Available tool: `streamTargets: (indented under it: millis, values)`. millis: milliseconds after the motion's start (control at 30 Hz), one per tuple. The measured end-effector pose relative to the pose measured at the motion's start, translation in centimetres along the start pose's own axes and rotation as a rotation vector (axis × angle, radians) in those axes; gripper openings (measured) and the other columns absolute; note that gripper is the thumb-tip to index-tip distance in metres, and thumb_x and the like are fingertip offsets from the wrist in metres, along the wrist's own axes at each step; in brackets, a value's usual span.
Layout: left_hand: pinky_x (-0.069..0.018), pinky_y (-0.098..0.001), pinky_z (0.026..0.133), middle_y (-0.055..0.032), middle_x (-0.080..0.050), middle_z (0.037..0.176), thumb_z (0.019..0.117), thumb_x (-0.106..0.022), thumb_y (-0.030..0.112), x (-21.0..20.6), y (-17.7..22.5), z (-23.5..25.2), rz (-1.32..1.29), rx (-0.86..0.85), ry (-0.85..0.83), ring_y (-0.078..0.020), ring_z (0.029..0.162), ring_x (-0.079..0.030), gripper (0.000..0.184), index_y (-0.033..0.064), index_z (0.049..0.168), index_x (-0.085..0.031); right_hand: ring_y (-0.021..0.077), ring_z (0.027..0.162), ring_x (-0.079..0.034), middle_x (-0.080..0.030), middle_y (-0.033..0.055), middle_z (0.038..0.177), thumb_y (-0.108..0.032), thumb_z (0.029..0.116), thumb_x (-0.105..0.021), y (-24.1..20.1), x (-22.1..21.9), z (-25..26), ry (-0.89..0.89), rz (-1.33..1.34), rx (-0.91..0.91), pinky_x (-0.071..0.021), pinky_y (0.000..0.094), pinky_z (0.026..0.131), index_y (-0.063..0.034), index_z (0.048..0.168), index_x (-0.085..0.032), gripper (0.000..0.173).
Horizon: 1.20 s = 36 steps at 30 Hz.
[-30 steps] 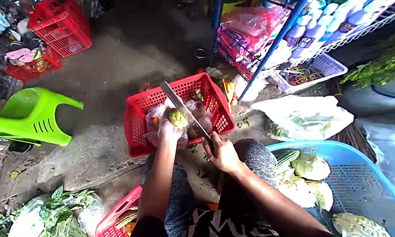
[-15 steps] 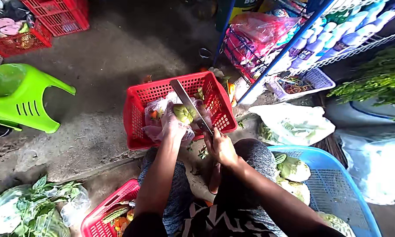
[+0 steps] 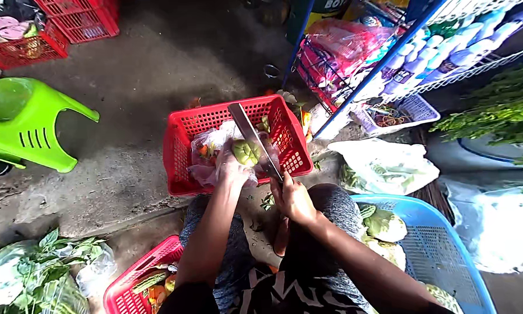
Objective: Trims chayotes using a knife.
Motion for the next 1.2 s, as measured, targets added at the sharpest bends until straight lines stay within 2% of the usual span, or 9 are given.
streamTargets:
  millis: [67,200,367,567,700,933,1033,1100,1200]
  values:
    - [-0.0563,-0.0413,0.079,-0.0054,-0.064,0.102,0.1081,-0.044,0.041,0.5,0.7,0.3,0.086,-0.091,0.037,-0.0178,0.091,-0.064,0.034,0.0137,0.122,-0.058,0.0324,0.057,-0.069,-0.066,0.0185,0.069,-0.018,0.1016,-0.050,0.1,0.0,-0.3,-0.038,0.015,-0.015,-0.0550,0.0443,0.050,0.0104,0.098,-0.065,0.032]
    - [-0.0556,-0.0341,0.064,-0.0034,-0.063,0.082,0.1103,-0.030,0.042,-0.1,-0.9,-1.0,-0.103,0.082,-0.054,-0.0166,0.073,-0.064,0.040,0.0159,0.101,-0.058,0.0294,0.055,-0.068,-0.067,0.0170,0.069,-0.017,0.1006,-0.051,-0.4,-0.7,0.0,0.044,0.013,0.024,-0.0543,0.0412,0.048,0.0090,0.095,-0.065,0.030]
    - [-0.0563,-0.0365,0.071,-0.0041,-0.063,0.092,0.1090,-0.041,0.040,0.4,0.6,-0.5,0.057,-0.067,0.056,-0.0158,0.080,-0.064,0.032,0.0135,0.114,-0.058,0.0321,0.058,-0.069,-0.066,0.0179,0.069,-0.019,0.1021,-0.050,-0.3,-0.8,-0.3,-0.055,0.053,-0.029,-0.0557,0.0445,0.051,0.0105,0.099,-0.065,0.033]
    - [-0.0556,-0.0322,0.066,-0.0012,-0.062,0.082,0.1105,-0.031,0.040,0.5,-0.5,-0.4,-0.020,0.044,-0.060,-0.0136,0.073,-0.063,0.036,0.0173,0.101,-0.057,0.0311,0.056,-0.069,-0.066,0.0168,0.067,-0.019,0.1013,-0.051,0.0,-1.8,-0.5,-0.024,0.036,-0.003,-0.0552,0.0430,0.050,0.0103,0.097,-0.065,0.032]
    - [-0.0565,-0.0374,0.072,-0.0047,-0.064,0.094,0.1071,-0.045,0.043,0.5,0.6,-0.1,0.158,-0.049,0.050,-0.0161,0.082,-0.065,0.034,0.0131,0.116,-0.060,0.0308,0.056,-0.068,-0.065,0.0165,0.066,-0.019,0.1019,-0.050,0.3,-1.6,-0.9,-0.064,0.097,-0.030,-0.0554,0.0432,0.051,0.0114,0.101,-0.065,0.034]
    - [-0.0569,-0.0368,0.067,-0.0040,-0.065,0.084,0.1096,-0.032,0.038,0.9,-1.0,-0.2,-0.103,0.133,-0.125,-0.0187,0.077,-0.066,0.035,0.0174,0.099,-0.059,0.0309,0.057,-0.069,-0.066,0.0167,0.069,-0.020,0.1019,-0.051,-0.1,-1.1,-0.1,-0.074,0.040,0.023,-0.0552,0.0441,0.050,0.0076,0.096,-0.066,0.032]
    - [-0.0578,-0.0361,0.068,-0.0041,-0.065,0.088,0.1088,-0.042,0.034,1.5,0.4,1.2,0.085,-0.054,0.026,-0.0158,0.077,-0.066,0.027,0.0134,0.109,-0.059,0.0361,0.061,-0.069,-0.065,0.0172,0.068,-0.026,0.1064,-0.046,-0.9,1.8,1.0,-0.283,0.010,-0.096,-0.0560,0.0523,0.055,0.0048,0.102,-0.067,0.037]
    - [-0.0581,-0.0426,0.075,-0.0083,-0.067,0.097,0.1063,-0.049,0.039,1.7,1.9,1.9,0.148,-0.162,0.138,-0.0196,0.086,-0.067,0.035,0.0088,0.118,-0.061,0.0326,0.055,-0.067,-0.062,0.0142,0.064,-0.025,0.1050,-0.047,-1.3,3.1,1.0,-0.198,-0.042,-0.053,-0.0529,0.0472,0.048,0.0022,0.094,-0.066,0.035]
    - [-0.0569,-0.0416,0.079,-0.0051,-0.065,0.098,0.1096,-0.038,0.035,1.3,2.1,1.8,-0.013,-0.212,0.042,-0.0180,0.090,-0.065,0.029,0.0131,0.116,-0.056,0.0279,0.051,-0.065,-0.064,0.0144,0.067,-0.019,0.1020,-0.052,-2.6,3.1,0.6,-0.029,-0.016,0.022,-0.0526,0.0406,0.045,0.0044,0.092,-0.066,0.029]
Point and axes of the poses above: each hand's wrist, its own z-axis towards the middle knuckle, its own x-axis out of the back of the hand, y = z × x, the point moved 4 cm from there along z, towards the middle knuckle
